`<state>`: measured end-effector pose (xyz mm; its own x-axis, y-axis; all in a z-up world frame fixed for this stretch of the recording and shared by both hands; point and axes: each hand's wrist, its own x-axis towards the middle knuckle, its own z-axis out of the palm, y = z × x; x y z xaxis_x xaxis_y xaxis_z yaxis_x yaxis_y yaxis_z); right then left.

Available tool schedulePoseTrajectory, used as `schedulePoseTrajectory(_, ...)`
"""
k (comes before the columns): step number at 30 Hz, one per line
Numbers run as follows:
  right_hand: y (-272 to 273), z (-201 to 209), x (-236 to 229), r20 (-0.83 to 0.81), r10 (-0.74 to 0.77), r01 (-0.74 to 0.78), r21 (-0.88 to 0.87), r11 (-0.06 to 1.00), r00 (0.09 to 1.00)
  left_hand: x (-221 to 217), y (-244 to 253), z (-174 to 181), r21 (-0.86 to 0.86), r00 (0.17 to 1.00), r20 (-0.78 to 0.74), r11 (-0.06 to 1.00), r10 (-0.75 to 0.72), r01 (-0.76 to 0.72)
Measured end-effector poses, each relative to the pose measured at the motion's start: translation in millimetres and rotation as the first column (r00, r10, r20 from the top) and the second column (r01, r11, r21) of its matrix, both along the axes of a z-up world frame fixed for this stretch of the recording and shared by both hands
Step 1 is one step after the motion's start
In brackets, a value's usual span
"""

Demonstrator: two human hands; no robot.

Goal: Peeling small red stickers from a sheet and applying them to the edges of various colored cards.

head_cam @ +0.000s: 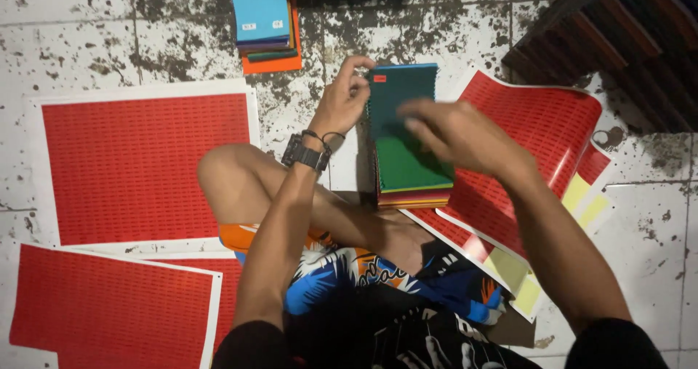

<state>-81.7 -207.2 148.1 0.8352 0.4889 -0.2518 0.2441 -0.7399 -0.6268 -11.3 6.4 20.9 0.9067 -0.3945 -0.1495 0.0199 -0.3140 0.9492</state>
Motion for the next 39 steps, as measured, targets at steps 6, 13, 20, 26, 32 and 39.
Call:
schedulePoseTrajectory(6,-2,-70,37,0.082,-0.152,0.169,-0.274,0.947,0.985,0,-7,-6,0.047,0.998,-0.005,0.997,0.068,-0.068)
schedulePoseTrajectory(13,-16,-68,32,0.237,-0.170,0.235,-0.282,0.930,0.956,-6,5,-19,-0.097,0.974,0.178,0.982,-0.142,0.161)
schedulePoseTrajectory(20,-38,-60,4,0.453,0.100,0.007,-0.227,0.974,0.886,-19,14,12,-0.211,0.955,0.205,0.943,-0.213,0.255)
schedulePoseTrajectory(26,-40,-53,-26,0.263,0.040,-0.019,-0.081,0.997,0.964,-30,17,43,-0.214,0.923,0.145,0.899,-0.357,0.381)
schedulePoseTrajectory(32,-49,-118,15,0.466,-0.041,0.146,-0.192,0.970,0.884,-47,3,18,-0.106,0.982,0.049,0.977,-0.180,0.184)
schedulePoseTrajectory(39,-36,-135,42,0.360,-0.061,0.139,-0.196,0.971,0.931,-85,1,20,0.144,0.877,0.481,0.988,-0.014,-0.063)
